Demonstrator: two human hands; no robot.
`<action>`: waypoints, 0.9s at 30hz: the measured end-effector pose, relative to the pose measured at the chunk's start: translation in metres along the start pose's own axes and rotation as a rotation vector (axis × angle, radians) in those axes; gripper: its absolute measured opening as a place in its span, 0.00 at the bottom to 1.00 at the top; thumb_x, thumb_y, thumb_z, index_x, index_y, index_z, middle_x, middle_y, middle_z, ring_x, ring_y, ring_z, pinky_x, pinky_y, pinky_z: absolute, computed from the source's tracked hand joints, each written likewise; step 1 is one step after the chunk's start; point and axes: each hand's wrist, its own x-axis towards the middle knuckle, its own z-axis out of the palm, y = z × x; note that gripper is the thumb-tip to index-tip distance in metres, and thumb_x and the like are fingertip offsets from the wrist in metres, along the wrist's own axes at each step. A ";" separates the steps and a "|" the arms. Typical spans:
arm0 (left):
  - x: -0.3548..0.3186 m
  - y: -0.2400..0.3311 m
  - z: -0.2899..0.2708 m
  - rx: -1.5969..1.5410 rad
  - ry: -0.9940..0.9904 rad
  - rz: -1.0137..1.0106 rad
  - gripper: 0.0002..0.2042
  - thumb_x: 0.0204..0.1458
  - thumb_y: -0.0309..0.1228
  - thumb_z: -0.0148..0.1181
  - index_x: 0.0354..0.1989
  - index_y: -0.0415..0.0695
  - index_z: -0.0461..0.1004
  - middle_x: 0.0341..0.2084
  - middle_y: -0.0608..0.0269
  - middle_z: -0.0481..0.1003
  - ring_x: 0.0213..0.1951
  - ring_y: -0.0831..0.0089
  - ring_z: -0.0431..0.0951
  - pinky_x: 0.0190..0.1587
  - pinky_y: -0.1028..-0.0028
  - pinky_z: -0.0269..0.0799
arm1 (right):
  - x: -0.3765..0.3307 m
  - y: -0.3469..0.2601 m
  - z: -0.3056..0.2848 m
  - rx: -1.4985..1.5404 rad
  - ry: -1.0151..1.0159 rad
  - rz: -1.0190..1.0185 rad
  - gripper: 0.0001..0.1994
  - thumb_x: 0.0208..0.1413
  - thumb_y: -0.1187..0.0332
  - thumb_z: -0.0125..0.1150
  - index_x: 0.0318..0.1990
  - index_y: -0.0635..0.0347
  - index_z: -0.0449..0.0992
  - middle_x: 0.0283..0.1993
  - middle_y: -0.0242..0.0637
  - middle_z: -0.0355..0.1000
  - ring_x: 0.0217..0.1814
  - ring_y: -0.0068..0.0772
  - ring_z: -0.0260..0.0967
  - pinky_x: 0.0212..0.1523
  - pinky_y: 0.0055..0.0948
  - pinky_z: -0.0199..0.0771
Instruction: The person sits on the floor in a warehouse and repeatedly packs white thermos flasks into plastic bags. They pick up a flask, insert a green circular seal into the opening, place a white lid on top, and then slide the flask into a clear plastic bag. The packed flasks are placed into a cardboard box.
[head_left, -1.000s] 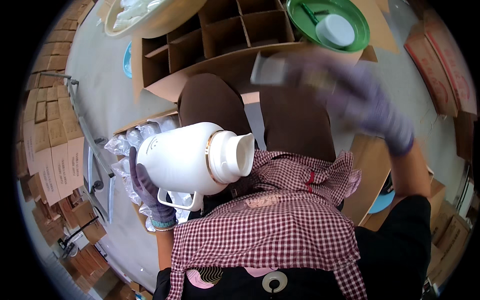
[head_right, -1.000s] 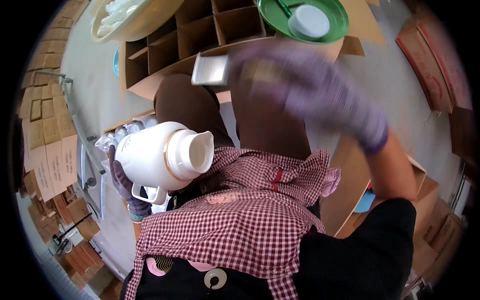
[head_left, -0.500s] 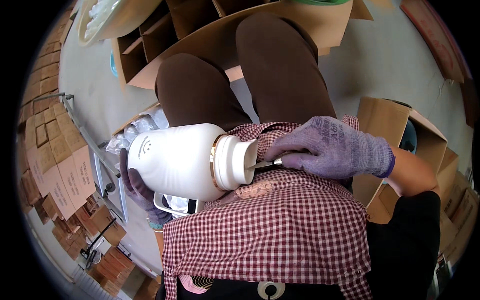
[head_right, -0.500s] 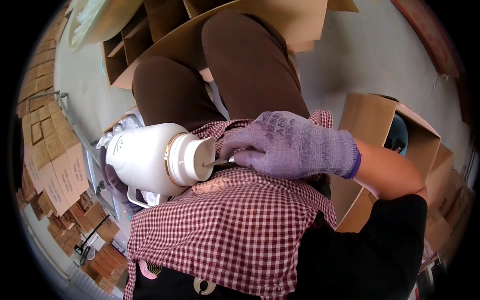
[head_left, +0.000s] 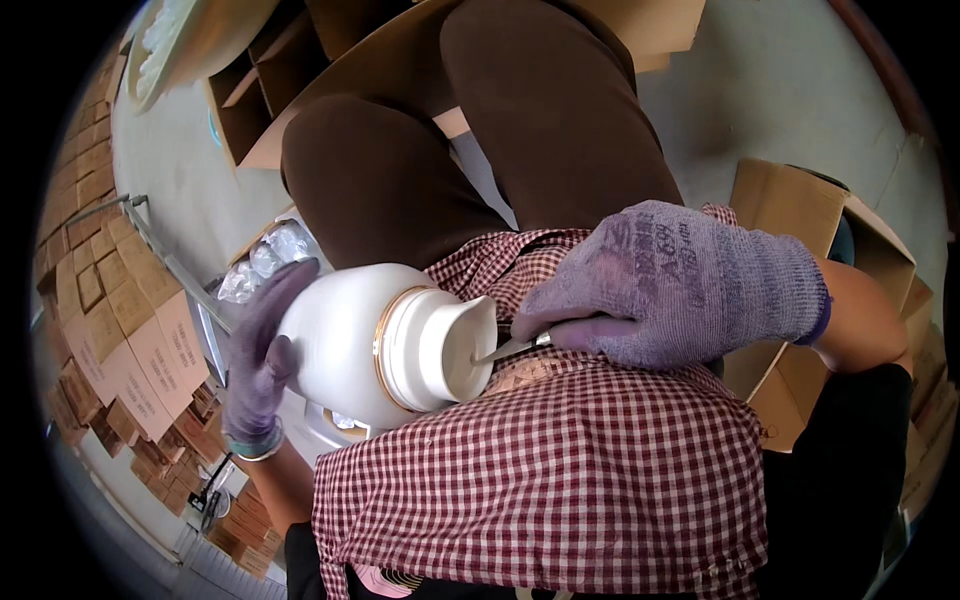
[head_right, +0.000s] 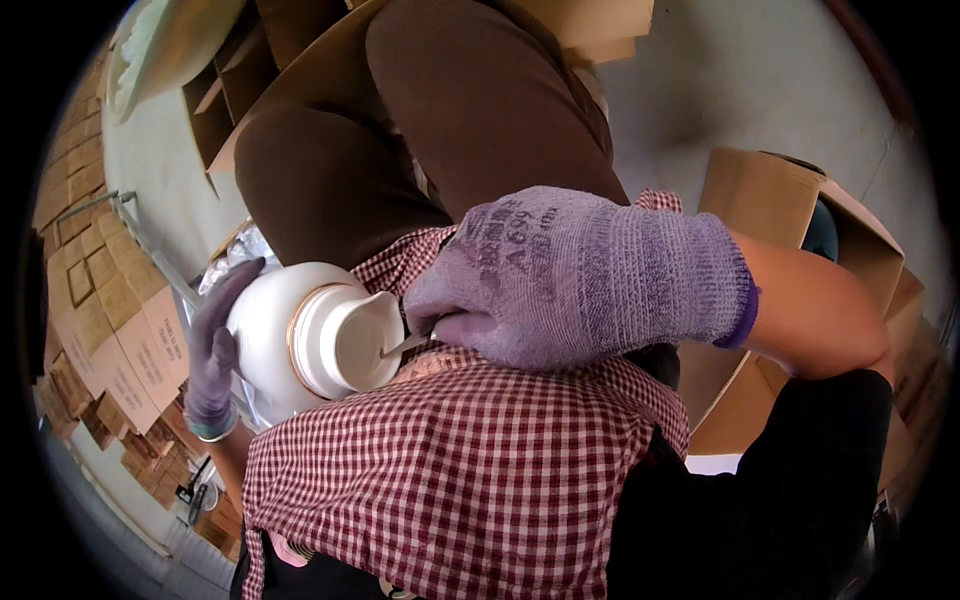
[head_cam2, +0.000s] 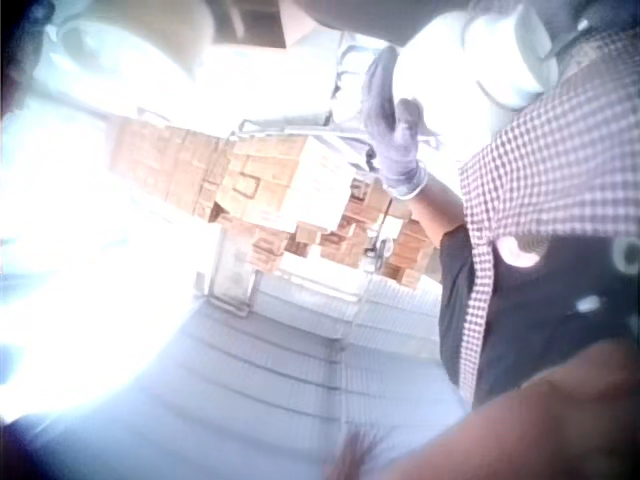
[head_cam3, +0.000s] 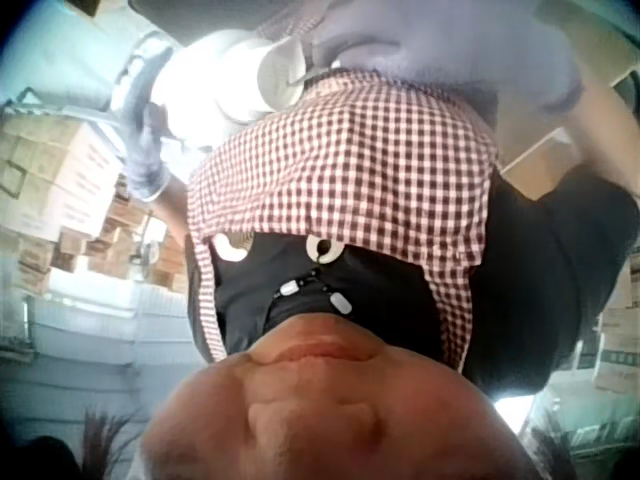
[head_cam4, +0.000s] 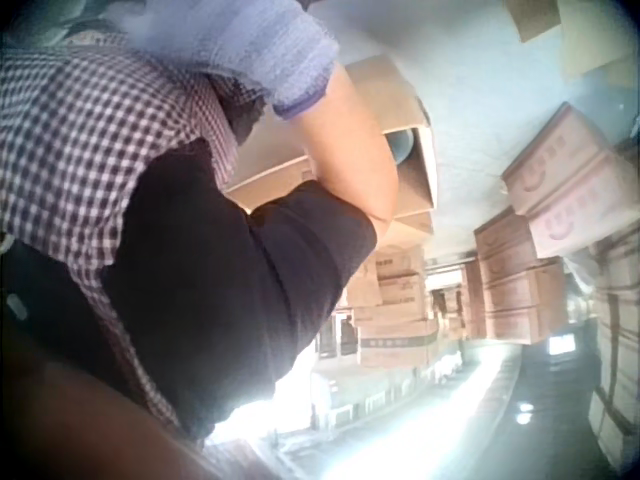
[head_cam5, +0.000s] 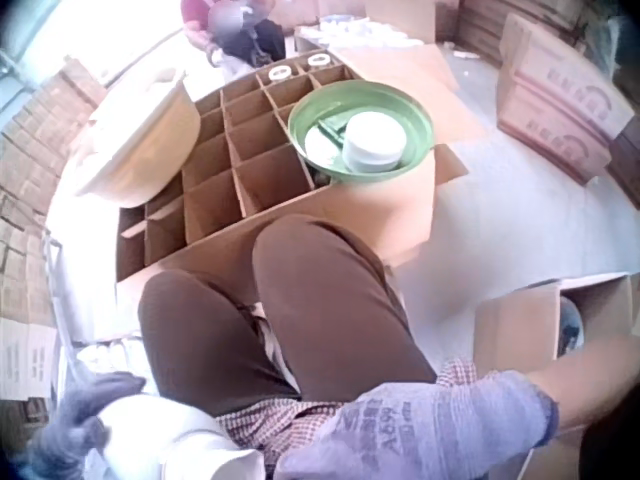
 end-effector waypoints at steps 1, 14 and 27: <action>0.004 0.002 0.006 0.058 -0.016 0.026 0.34 0.61 0.54 0.44 0.61 0.33 0.73 0.59 0.39 0.72 0.64 0.48 0.70 0.68 0.56 0.61 | 0.000 0.002 0.001 -0.009 0.017 -0.015 0.12 0.65 0.62 0.57 0.51 0.53 0.82 0.41 0.39 0.82 0.42 0.37 0.82 0.51 0.35 0.81; -0.007 0.004 0.030 0.124 0.094 -0.021 0.33 0.57 0.52 0.46 0.56 0.31 0.76 0.50 0.38 0.77 0.52 0.49 0.79 0.57 0.58 0.71 | 0.015 0.004 -0.015 0.021 -0.137 0.074 0.12 0.65 0.61 0.59 0.51 0.50 0.83 0.37 0.36 0.83 0.38 0.33 0.82 0.45 0.33 0.83; -0.004 0.003 0.028 0.201 0.083 -0.015 0.35 0.54 0.55 0.48 0.56 0.32 0.77 0.50 0.38 0.77 0.52 0.47 0.79 0.57 0.55 0.71 | 0.012 0.007 -0.020 -0.423 -0.099 -0.004 0.12 0.61 0.62 0.62 0.50 0.42 0.82 0.28 0.31 0.73 0.27 0.26 0.75 0.28 0.28 0.77</action>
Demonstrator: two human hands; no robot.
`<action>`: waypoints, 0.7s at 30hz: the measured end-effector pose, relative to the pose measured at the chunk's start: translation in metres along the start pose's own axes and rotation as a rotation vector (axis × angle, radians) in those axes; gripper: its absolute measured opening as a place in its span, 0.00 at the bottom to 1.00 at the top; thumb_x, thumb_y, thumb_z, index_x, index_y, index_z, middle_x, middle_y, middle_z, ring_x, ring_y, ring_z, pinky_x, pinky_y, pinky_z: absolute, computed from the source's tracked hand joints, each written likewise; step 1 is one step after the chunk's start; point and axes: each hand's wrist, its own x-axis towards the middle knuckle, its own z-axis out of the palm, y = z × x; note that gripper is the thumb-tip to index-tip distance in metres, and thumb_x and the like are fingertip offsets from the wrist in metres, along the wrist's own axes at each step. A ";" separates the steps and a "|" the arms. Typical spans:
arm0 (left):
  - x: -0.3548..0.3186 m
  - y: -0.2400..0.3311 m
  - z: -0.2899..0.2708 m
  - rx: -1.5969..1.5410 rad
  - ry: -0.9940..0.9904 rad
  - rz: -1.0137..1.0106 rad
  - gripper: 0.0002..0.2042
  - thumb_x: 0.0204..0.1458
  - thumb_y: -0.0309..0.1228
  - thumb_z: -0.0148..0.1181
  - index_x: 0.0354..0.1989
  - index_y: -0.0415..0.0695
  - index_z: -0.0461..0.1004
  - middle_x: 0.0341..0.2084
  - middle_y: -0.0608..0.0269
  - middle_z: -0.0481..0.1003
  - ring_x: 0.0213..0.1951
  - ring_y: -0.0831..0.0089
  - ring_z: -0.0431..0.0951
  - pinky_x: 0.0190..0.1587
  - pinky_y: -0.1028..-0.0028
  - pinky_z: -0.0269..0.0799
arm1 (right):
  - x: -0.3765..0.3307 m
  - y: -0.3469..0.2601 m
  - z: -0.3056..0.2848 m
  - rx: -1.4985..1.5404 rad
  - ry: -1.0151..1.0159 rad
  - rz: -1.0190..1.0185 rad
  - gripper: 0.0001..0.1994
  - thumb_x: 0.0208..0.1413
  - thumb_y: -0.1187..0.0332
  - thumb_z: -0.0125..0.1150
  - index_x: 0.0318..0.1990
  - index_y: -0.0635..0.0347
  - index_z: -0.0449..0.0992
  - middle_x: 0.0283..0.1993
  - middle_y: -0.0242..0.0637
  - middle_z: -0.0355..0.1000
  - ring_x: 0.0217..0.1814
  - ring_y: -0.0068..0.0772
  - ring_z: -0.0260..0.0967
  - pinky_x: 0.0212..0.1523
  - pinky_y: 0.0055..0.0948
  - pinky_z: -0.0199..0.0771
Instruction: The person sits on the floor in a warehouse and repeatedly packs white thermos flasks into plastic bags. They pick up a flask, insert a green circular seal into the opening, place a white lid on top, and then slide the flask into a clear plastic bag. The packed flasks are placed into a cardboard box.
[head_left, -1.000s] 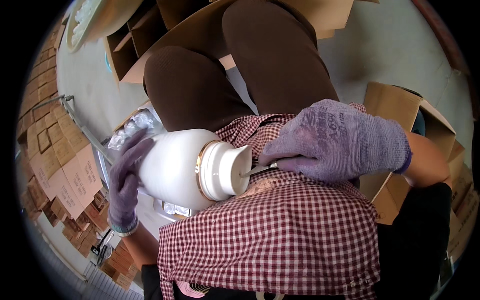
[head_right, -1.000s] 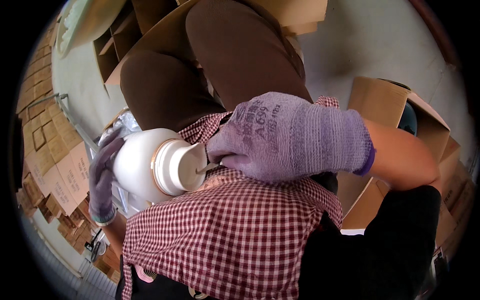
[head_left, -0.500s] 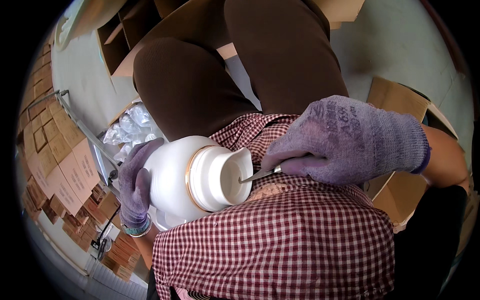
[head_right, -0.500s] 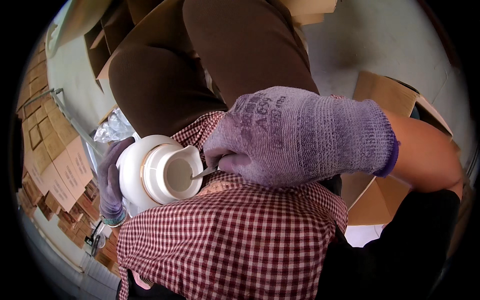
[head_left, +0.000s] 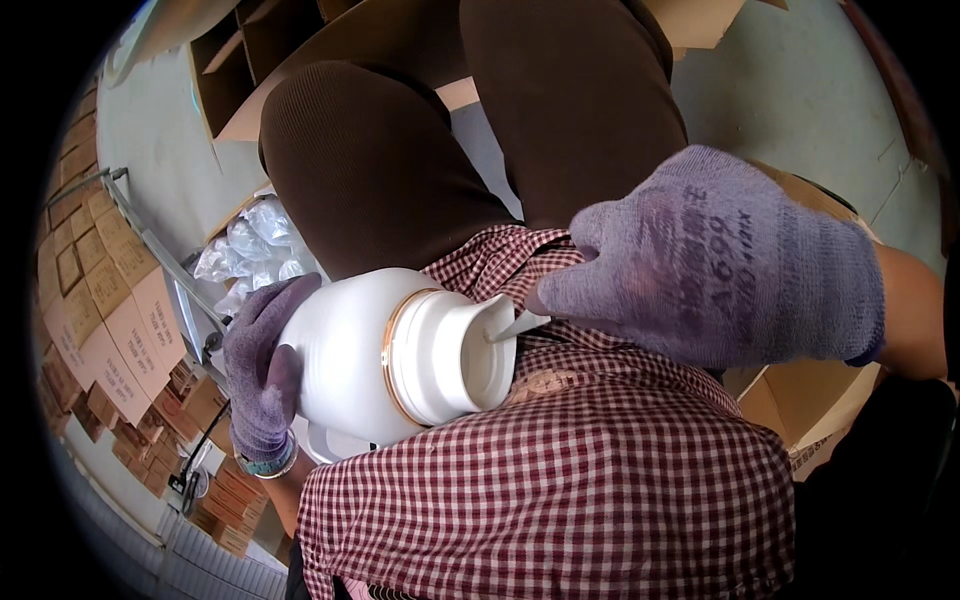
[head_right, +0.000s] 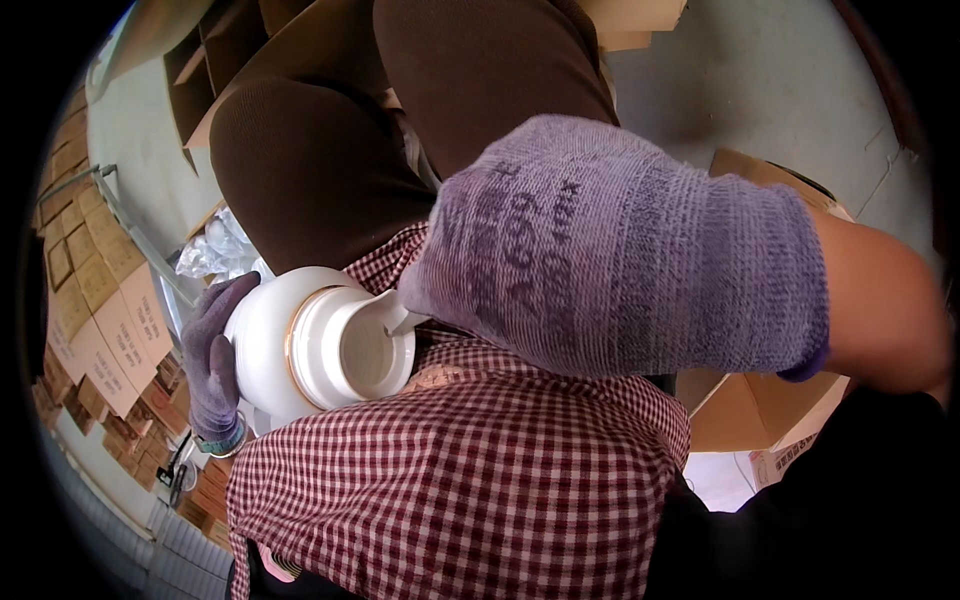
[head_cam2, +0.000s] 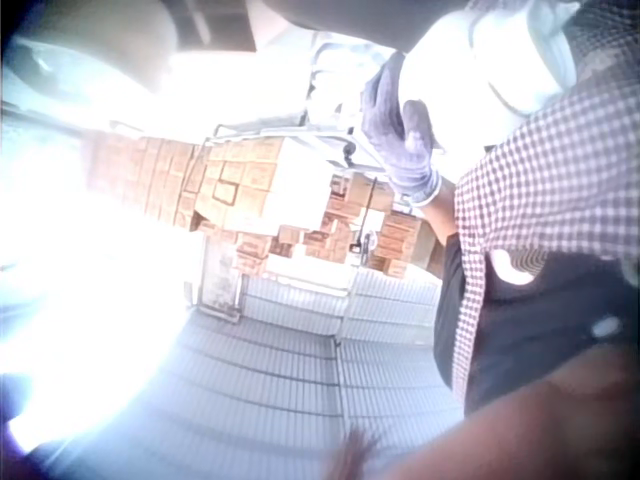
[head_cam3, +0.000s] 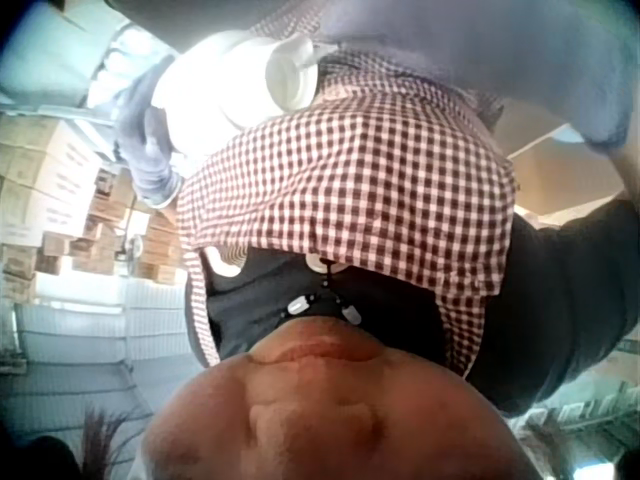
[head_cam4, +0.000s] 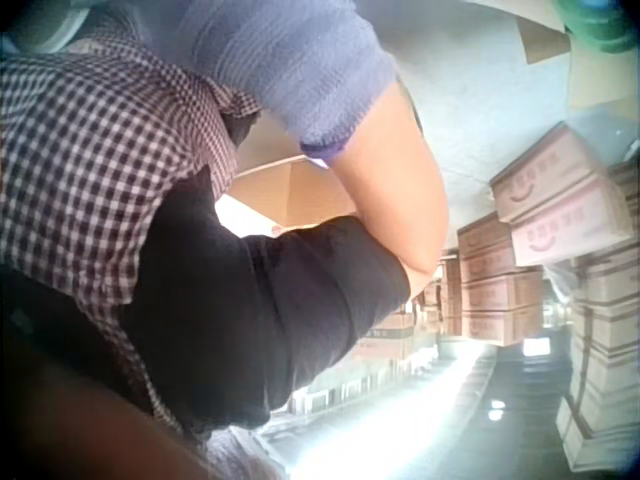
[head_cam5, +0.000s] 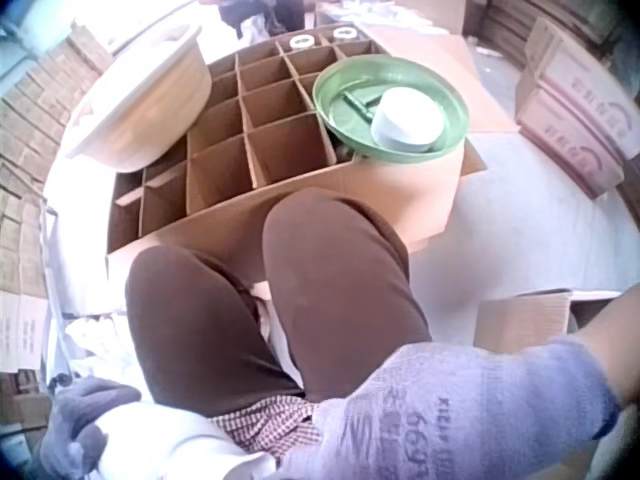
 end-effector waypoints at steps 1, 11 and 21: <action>0.003 -0.001 -0.001 0.008 -0.006 0.008 0.35 0.54 0.55 0.48 0.56 0.32 0.77 0.50 0.39 0.77 0.52 0.47 0.79 0.57 0.55 0.71 | 0.006 -0.011 -0.020 -0.110 -0.053 0.020 0.12 0.60 0.62 0.62 0.51 0.42 0.82 0.28 0.30 0.73 0.26 0.25 0.74 0.27 0.27 0.77; 0.013 -0.004 -0.002 -0.005 -0.029 0.038 0.35 0.51 0.54 0.48 0.55 0.33 0.77 0.49 0.39 0.77 0.50 0.47 0.79 0.56 0.55 0.72 | -0.001 -0.005 0.012 0.323 -0.002 0.038 0.12 0.63 0.66 0.59 0.52 0.49 0.81 0.29 0.32 0.76 0.25 0.24 0.75 0.31 0.27 0.77; 0.008 0.009 -0.001 0.020 -0.010 0.026 0.38 0.51 0.57 0.48 0.55 0.32 0.77 0.48 0.38 0.78 0.49 0.48 0.80 0.54 0.56 0.73 | -0.006 -0.007 0.021 0.690 -0.022 0.112 0.11 0.64 0.68 0.59 0.51 0.56 0.82 0.36 0.38 0.83 0.30 0.29 0.79 0.41 0.29 0.82</action>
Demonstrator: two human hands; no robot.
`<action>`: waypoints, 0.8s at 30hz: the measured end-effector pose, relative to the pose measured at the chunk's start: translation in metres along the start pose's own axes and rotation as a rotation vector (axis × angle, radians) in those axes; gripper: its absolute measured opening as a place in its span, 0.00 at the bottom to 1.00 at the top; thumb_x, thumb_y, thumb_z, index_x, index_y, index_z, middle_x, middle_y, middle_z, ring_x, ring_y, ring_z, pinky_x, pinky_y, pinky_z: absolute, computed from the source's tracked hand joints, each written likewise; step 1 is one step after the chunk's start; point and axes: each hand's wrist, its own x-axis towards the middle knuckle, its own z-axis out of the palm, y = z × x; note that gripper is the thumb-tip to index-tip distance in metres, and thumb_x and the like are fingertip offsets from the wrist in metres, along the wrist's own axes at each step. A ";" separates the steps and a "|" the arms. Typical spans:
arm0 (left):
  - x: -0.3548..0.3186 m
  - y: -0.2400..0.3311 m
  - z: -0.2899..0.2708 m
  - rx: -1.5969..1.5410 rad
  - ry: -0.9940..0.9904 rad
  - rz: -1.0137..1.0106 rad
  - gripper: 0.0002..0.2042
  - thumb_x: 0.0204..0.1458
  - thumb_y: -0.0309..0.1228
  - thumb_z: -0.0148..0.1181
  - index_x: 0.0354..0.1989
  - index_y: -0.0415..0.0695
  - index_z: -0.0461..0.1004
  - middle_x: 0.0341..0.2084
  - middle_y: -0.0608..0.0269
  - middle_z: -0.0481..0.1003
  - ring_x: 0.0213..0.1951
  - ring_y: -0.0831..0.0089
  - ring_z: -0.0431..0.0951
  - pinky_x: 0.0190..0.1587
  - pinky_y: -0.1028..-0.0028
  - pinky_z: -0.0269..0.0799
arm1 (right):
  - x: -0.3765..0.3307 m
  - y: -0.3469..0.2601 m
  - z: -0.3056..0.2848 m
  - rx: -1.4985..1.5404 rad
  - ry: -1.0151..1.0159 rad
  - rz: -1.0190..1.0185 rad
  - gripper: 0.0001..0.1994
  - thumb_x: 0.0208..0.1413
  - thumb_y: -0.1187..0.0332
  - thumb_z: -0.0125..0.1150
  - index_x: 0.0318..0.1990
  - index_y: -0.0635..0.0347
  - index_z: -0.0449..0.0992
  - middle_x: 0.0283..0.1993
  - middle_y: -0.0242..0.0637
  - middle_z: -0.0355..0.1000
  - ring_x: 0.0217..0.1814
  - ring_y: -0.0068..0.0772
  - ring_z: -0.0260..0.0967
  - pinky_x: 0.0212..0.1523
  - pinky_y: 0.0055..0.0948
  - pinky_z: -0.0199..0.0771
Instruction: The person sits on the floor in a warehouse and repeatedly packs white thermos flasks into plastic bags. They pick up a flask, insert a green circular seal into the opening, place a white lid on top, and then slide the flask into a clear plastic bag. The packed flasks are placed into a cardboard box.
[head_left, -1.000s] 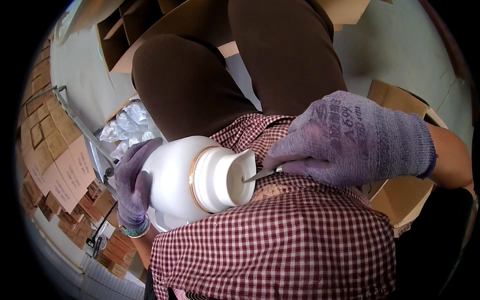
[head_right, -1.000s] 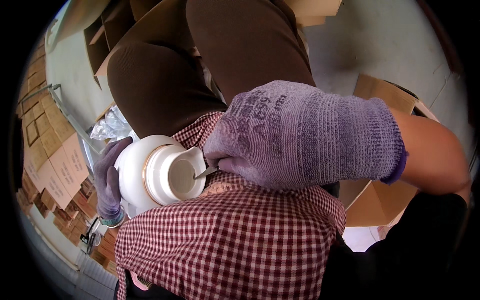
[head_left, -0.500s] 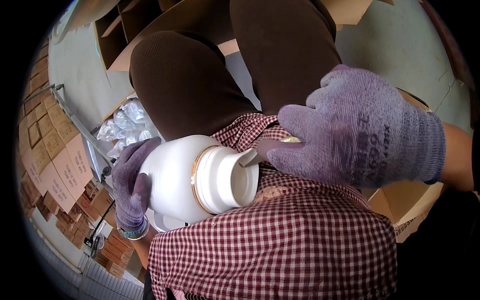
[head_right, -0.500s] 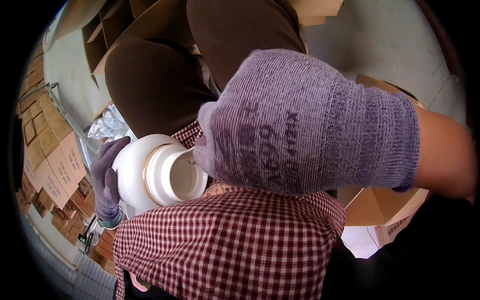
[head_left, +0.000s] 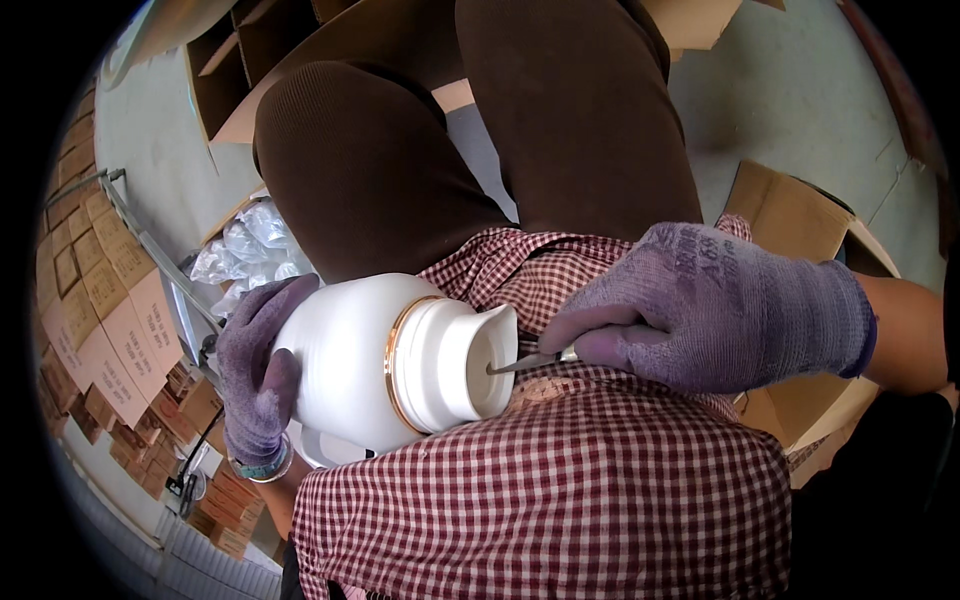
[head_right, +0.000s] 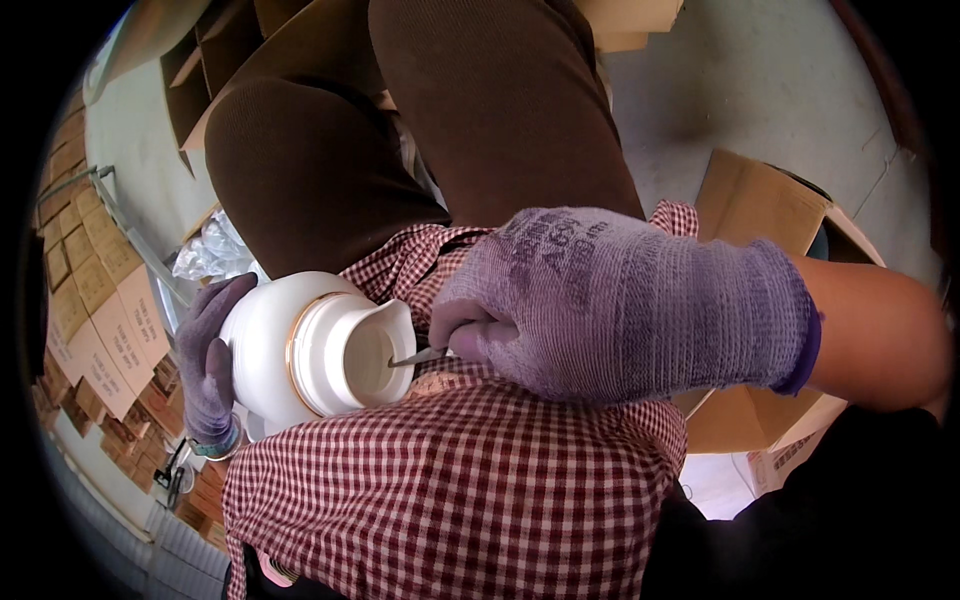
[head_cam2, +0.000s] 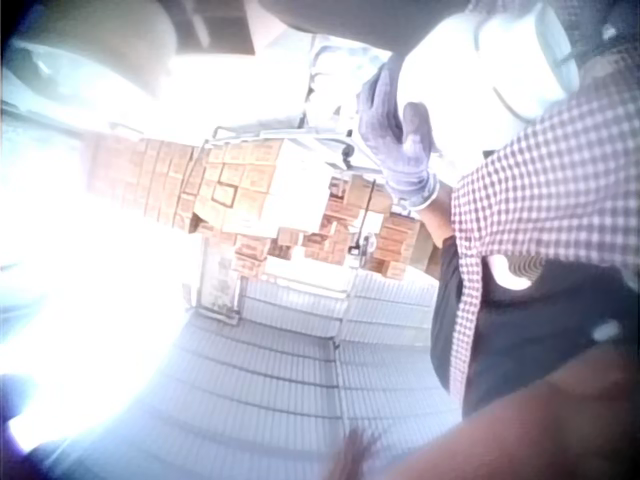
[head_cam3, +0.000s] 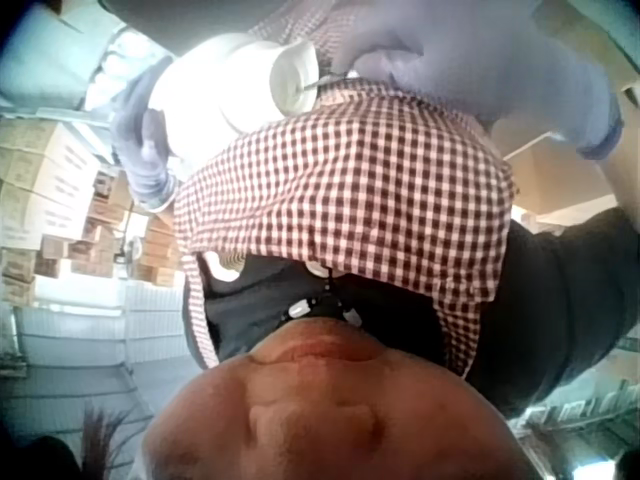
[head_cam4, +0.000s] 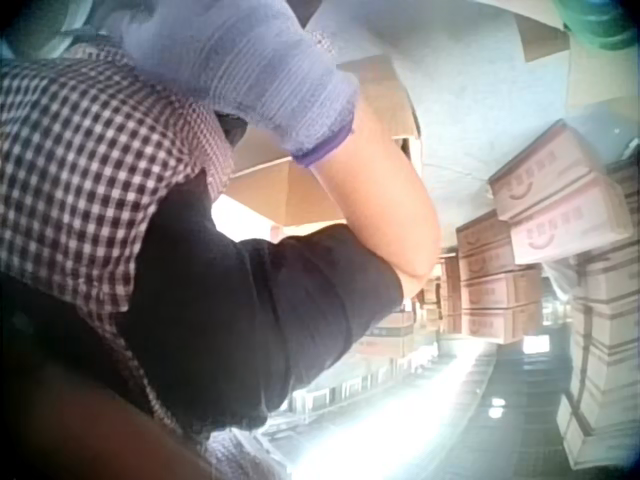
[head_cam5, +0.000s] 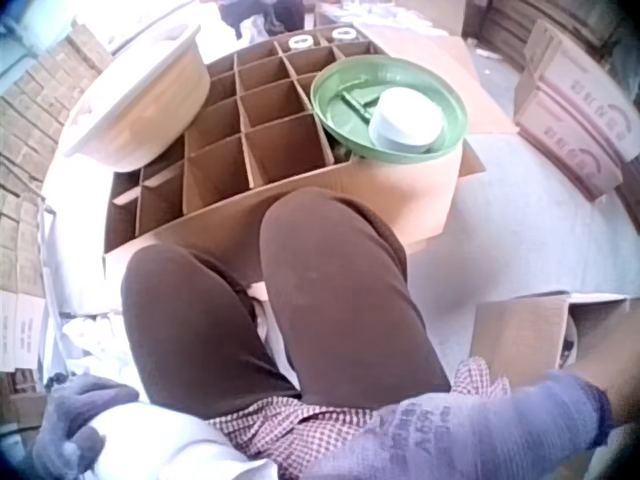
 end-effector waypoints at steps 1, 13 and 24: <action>-0.001 0.001 0.001 0.000 0.005 -0.012 0.38 0.52 0.58 0.48 0.55 0.32 0.77 0.48 0.38 0.78 0.49 0.48 0.80 0.54 0.57 0.73 | 0.000 -0.004 -0.003 -0.051 -0.005 0.002 0.11 0.64 0.68 0.59 0.52 0.54 0.82 0.35 0.38 0.83 0.31 0.30 0.80 0.41 0.28 0.82; -0.007 0.001 0.003 -0.030 0.044 -0.059 0.39 0.52 0.60 0.48 0.56 0.33 0.77 0.48 0.39 0.77 0.49 0.50 0.80 0.53 0.57 0.75 | -0.002 -0.027 -0.020 -0.804 0.040 -0.047 0.14 0.60 0.63 0.62 0.52 0.43 0.81 0.27 0.29 0.68 0.24 0.24 0.71 0.24 0.26 0.74; -0.007 0.002 0.003 0.017 0.033 -0.029 0.39 0.50 0.59 0.48 0.56 0.34 0.78 0.48 0.40 0.78 0.48 0.49 0.80 0.53 0.56 0.74 | -0.011 -0.004 -0.008 -0.205 -0.004 -0.064 0.13 0.64 0.63 0.58 0.51 0.54 0.82 0.30 0.34 0.77 0.26 0.27 0.75 0.32 0.28 0.78</action>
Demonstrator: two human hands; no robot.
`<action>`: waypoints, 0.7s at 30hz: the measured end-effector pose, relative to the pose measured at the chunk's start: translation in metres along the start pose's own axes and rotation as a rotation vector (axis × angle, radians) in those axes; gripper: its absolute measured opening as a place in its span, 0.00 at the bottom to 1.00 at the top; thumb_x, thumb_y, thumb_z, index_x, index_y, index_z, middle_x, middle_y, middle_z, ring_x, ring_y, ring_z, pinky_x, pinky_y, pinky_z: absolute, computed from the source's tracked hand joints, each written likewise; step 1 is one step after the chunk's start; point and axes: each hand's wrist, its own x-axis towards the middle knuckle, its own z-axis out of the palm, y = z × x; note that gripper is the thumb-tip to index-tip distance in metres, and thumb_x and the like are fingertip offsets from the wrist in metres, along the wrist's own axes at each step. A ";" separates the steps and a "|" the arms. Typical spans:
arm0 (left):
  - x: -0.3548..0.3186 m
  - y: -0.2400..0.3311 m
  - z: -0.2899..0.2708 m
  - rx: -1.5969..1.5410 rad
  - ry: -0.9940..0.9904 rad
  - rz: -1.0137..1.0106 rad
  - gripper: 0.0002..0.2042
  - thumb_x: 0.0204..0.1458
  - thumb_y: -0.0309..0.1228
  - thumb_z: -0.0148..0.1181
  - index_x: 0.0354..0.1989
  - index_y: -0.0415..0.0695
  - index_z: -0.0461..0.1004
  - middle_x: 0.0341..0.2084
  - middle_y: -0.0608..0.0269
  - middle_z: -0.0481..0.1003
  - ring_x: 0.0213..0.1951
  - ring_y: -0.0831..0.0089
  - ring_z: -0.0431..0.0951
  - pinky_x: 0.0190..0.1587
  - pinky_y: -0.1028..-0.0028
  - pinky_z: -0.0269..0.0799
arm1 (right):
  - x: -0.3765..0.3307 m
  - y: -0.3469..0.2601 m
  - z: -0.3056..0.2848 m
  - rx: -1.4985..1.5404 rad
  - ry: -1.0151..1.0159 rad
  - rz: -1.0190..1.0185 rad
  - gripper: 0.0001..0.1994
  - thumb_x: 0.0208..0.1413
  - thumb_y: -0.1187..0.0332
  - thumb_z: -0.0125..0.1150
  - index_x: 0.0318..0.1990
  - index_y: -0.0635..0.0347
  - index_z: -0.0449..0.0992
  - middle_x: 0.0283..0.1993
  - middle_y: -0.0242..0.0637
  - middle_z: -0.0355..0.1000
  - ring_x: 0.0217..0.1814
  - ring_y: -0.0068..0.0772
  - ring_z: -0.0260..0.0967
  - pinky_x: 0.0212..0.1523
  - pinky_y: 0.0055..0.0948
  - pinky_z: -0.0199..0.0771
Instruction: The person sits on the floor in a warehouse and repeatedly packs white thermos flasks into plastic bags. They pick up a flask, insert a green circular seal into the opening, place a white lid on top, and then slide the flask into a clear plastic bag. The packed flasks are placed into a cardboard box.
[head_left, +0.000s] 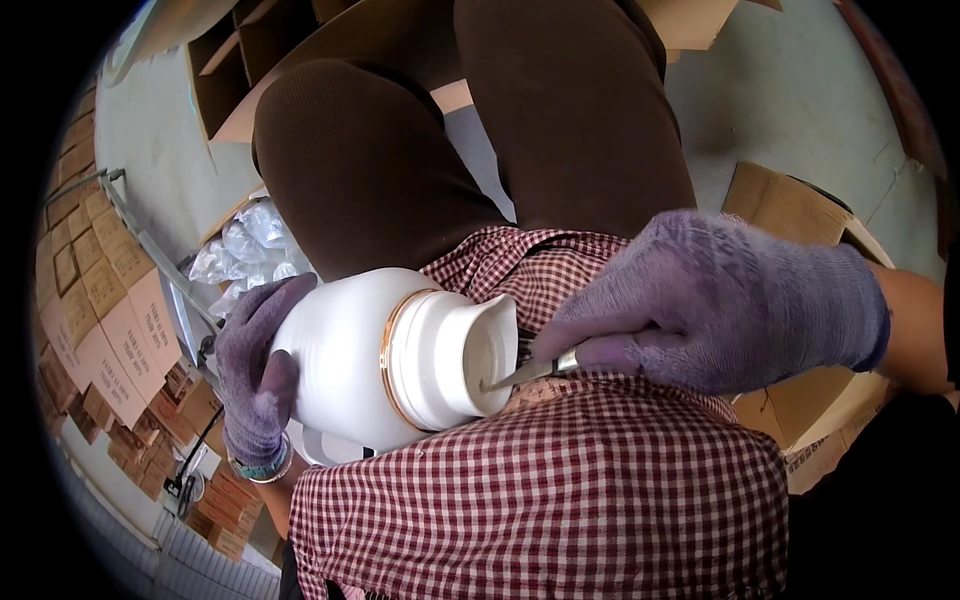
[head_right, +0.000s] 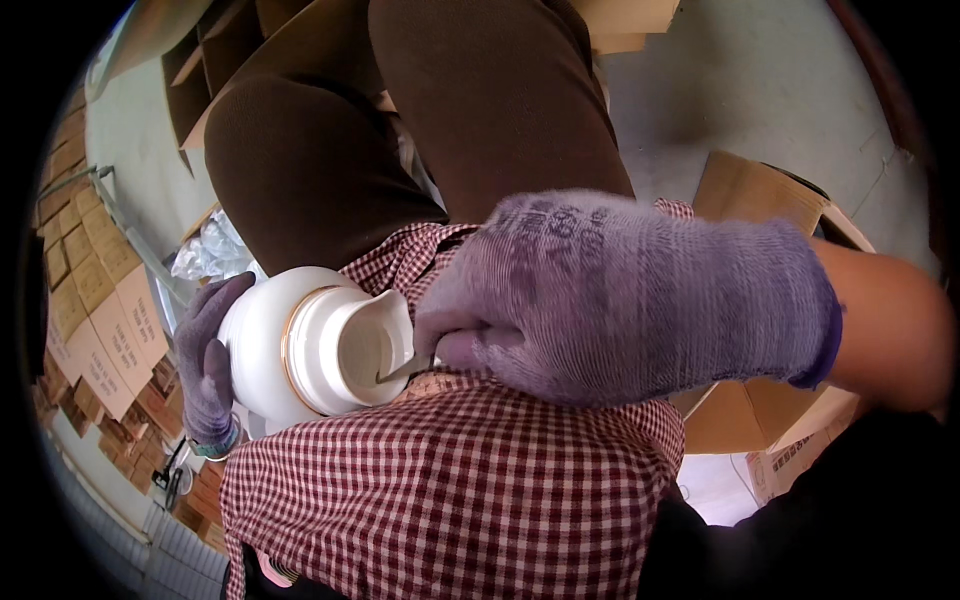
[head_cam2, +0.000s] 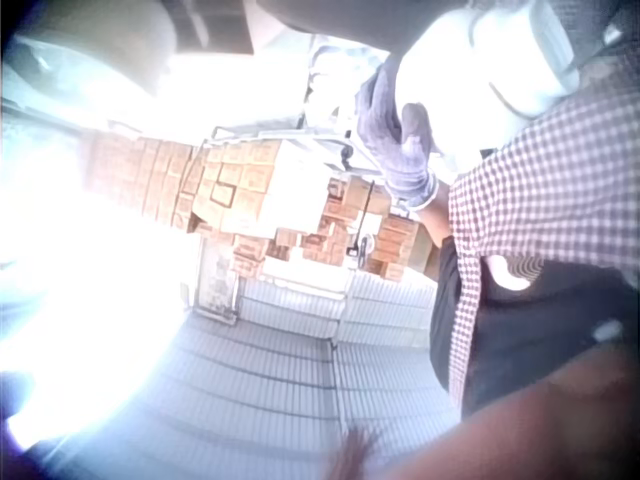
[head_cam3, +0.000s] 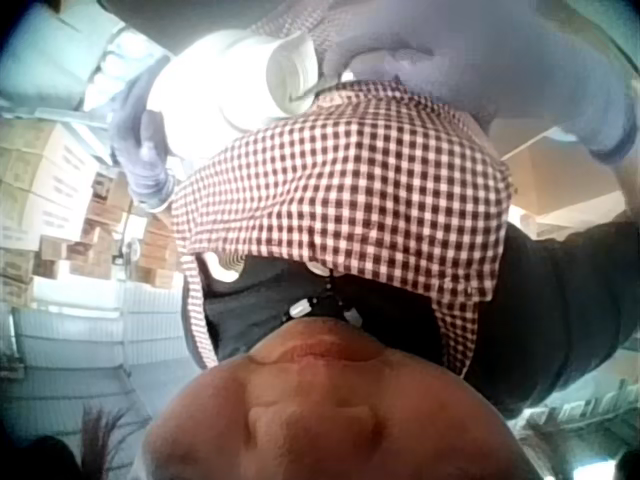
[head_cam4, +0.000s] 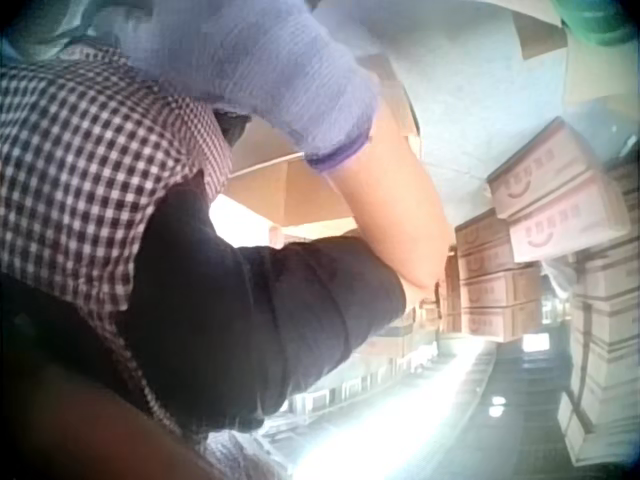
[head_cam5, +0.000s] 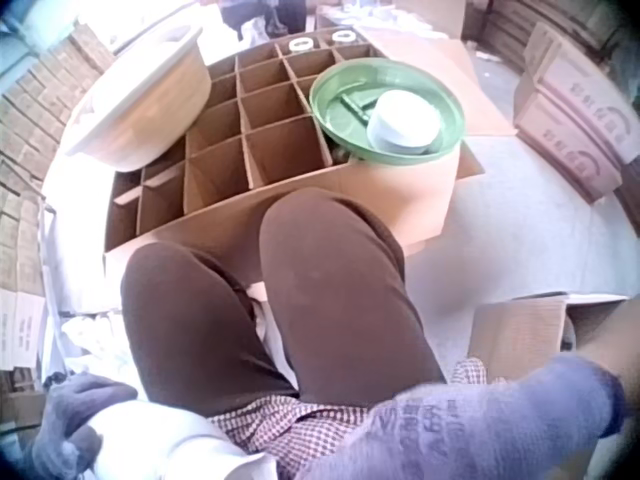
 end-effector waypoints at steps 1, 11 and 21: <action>-0.008 0.005 0.003 -0.004 0.015 -0.029 0.38 0.50 0.59 0.49 0.56 0.34 0.78 0.49 0.40 0.78 0.49 0.49 0.80 0.54 0.56 0.74 | 0.003 -0.003 -0.005 0.143 -0.069 0.049 0.12 0.65 0.64 0.58 0.51 0.55 0.82 0.32 0.36 0.79 0.27 0.28 0.76 0.33 0.29 0.79; -0.001 0.001 0.002 -0.008 0.000 -0.008 0.39 0.52 0.60 0.48 0.56 0.34 0.77 0.48 0.40 0.78 0.49 0.49 0.80 0.54 0.57 0.74 | 0.007 0.002 -0.002 -0.041 0.035 0.040 0.12 0.65 0.65 0.58 0.51 0.53 0.82 0.34 0.37 0.81 0.31 0.28 0.79 0.38 0.30 0.80; 0.008 -0.002 -0.002 -0.028 -0.012 0.003 0.38 0.51 0.58 0.49 0.56 0.33 0.77 0.48 0.39 0.77 0.50 0.49 0.80 0.53 0.58 0.74 | 0.007 -0.026 -0.022 -0.753 0.062 0.003 0.10 0.60 0.66 0.64 0.49 0.49 0.81 0.33 0.31 0.74 0.34 0.28 0.77 0.37 0.30 0.80</action>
